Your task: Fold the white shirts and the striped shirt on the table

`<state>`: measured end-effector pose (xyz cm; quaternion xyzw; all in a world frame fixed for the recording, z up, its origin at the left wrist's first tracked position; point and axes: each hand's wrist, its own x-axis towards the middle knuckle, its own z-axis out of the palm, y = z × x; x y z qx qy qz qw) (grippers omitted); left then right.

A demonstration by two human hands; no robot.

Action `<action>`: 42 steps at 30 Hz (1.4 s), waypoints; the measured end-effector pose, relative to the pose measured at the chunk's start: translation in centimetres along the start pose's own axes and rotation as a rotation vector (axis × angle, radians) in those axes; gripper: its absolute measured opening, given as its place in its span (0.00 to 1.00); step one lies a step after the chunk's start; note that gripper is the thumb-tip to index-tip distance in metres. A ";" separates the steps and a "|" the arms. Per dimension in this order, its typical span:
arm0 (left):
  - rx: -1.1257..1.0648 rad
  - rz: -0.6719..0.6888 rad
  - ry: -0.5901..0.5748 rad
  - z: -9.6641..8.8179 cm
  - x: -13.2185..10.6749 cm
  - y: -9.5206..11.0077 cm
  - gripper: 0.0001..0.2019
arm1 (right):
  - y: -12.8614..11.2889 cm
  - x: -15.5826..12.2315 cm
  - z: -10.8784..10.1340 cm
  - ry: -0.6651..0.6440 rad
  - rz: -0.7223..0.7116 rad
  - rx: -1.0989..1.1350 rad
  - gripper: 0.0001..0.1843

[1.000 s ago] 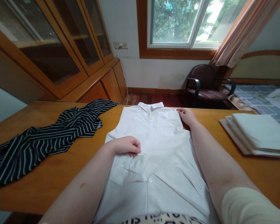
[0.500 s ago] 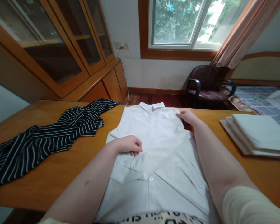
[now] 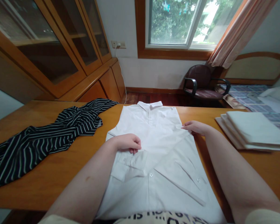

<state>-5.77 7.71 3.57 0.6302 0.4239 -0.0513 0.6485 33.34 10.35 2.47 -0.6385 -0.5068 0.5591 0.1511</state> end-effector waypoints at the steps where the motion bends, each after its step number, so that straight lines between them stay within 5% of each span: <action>1: -0.026 -0.001 -0.018 -0.1 -0.1 -0.1 0.09 | 0.2 -0.1 0.1 0.024 -0.018 -0.040 0.17; 11: -0.043 -0.111 -0.001 -0.7 -0.3 -1.2 0.06 | 0.3 -0.1 -0.3 -0.004 -0.063 -0.109 0.22; 20: -0.021 -0.119 -0.026 -0.9 -0.3 -1.1 0.06 | -1.7 -0.3 2.6 0.329 -0.003 -0.273 0.13; 27: -0.033 -0.120 -0.024 -0.8 -0.2 -1.3 0.09 | -2.7 -1.0 4.8 0.459 -0.347 -0.778 0.07; 32: -0.049 -0.145 -0.014 -0.8 -0.3 -1.1 0.17 | -4.0 -2.8 6.1 0.249 -0.546 -0.929 0.04; 36: -0.024 -0.157 0.001 -0.8 -0.2 -1.1 0.21 | -4.6 -3.2 6.4 0.193 -0.403 -0.944 0.10; 42: -0.031 -0.147 0.001 -0.7 -0.2 -1.2 0.22 | -3.4 -1.7 2.8 0.477 -0.183 -0.899 0.13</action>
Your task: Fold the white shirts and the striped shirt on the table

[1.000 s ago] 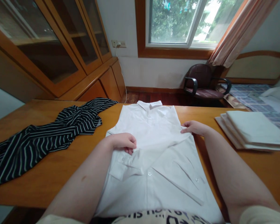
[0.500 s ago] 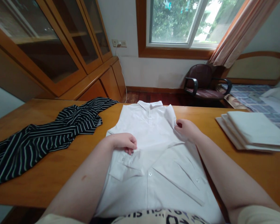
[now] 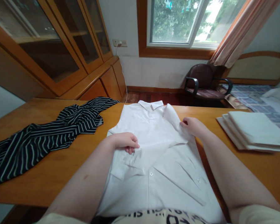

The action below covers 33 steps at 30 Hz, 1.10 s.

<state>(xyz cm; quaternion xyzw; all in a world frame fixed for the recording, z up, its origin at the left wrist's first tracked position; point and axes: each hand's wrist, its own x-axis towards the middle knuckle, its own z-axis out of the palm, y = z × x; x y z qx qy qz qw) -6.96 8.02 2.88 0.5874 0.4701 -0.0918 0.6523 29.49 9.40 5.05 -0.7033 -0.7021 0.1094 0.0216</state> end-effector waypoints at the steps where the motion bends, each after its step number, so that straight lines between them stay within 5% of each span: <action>1: 0.000 0.002 0.001 0.0 0.0 0.0 0.21 | 0.8 0.4 0.0 0.021 0.059 -0.012 0.14; 5: -0.011 0.007 0.000 0.1 0.0 0.1 0.20 | 2.6 1.4 0.8 0.009 0.244 0.109 0.17; 9: -0.041 0.029 0.000 0.1 0.1 0.0 0.19 | 1.7 1.2 1.6 -0.082 0.209 0.292 0.20; 15: -0.053 0.054 0.010 0.1 0.0 -0.1 0.16 | 1.0 0.9 1.4 -0.186 0.066 0.196 0.15; 27: -0.027 0.015 0.024 0.1 -0.1 0.2 0.20 | 1.0 0.9 1.1 -0.258 0.172 0.048 0.24; 30: -0.012 -0.005 0.034 0.2 -0.1 0.3 0.22 | 0.8 0.7 1.4 -0.122 0.176 -0.008 0.23; 33: 0.017 -0.022 0.055 0.3 0.1 0.3 0.22 | 0.4 0.7 2.3 0.141 -0.024 -0.041 0.23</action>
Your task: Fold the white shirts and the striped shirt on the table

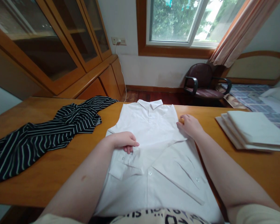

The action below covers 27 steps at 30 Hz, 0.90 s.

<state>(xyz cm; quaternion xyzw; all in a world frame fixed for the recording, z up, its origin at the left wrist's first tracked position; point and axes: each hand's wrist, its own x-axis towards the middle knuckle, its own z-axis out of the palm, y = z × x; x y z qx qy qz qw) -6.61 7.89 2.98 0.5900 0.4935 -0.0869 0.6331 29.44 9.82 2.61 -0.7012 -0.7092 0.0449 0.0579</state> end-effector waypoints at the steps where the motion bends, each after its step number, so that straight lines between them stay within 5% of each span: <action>1: 0.009 -0.002 0.005 0.0 0.0 0.0 0.22 | -0.2 0.0 0.4 0.036 -0.091 0.010 0.25; 4: 0.020 0.001 0.004 0.1 0.1 0.0 0.21 | -0.5 0.3 1.7 -0.040 -0.243 0.033 0.32; 12: 0.002 0.008 -0.007 0.0 0.3 0.0 0.22 | 0.1 0.6 2.6 -0.123 -0.329 0.021 0.34; 17: 0.003 0.015 -0.014 0.0 0.4 0.1 0.21 | -0.8 1.7 2.5 -0.098 -0.265 -0.015 0.33; 27: -0.059 0.032 -0.009 0.0 0.2 0.0 0.21 | -2.2 8.4 3.5 -0.139 -0.024 -0.015 0.41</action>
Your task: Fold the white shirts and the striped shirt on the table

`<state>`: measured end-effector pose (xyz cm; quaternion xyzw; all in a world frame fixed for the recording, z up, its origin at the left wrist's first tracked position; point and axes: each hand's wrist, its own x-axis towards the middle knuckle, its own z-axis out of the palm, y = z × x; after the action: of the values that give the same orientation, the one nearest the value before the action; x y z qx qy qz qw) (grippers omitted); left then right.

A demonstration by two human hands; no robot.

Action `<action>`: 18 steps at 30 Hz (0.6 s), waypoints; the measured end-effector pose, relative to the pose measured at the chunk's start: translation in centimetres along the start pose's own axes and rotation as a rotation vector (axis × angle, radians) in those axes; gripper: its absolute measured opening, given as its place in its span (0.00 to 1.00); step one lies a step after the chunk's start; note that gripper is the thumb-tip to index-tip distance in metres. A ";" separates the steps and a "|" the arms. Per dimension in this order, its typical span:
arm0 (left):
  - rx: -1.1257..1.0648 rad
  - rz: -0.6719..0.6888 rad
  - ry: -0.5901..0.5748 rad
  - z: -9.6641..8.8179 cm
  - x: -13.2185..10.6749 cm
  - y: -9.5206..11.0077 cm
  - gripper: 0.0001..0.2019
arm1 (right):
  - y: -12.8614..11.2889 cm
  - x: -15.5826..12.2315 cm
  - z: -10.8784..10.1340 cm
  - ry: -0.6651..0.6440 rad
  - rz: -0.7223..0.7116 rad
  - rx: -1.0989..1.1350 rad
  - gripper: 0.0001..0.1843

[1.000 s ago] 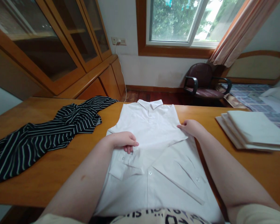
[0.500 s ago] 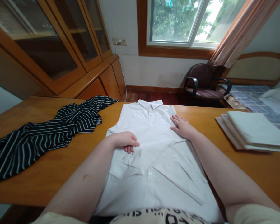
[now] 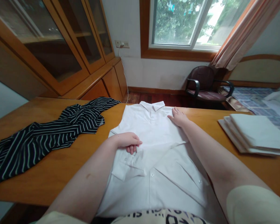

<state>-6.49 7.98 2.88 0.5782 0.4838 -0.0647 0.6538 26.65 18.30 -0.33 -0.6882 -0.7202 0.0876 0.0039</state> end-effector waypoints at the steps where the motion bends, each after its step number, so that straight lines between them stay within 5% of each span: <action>1: -0.006 0.003 -0.004 0.0 0.0 0.0 0.21 | 0.1 0.4 0.1 0.008 0.032 0.008 0.42; 5: -0.024 0.001 -0.009 0.0 0.0 0.1 0.20 | 0.6 1.0 0.2 0.077 0.146 0.036 0.40; 8: -0.023 -0.002 -0.014 -0.1 0.1 0.1 0.20 | 0.7 0.7 0.2 0.245 0.203 0.036 0.38; 11: -0.022 -0.004 -0.020 -0.2 0.1 0.1 0.20 | 0.7 0.2 0.2 0.393 0.056 -0.013 0.28; 13: -0.023 -0.005 -0.021 -0.2 0.0 0.1 0.20 | 0.8 0.0 0.2 0.390 -0.022 -0.050 0.23; 18: -0.006 0.006 -0.019 -0.1 0.0 0.2 0.18 | 1.2 0.4 0.3 0.303 0.106 -0.022 0.24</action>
<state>-6.47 8.14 3.06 0.5772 0.4761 -0.0669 0.6601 27.79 18.71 -0.83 -0.7306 -0.6750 -0.0248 0.1003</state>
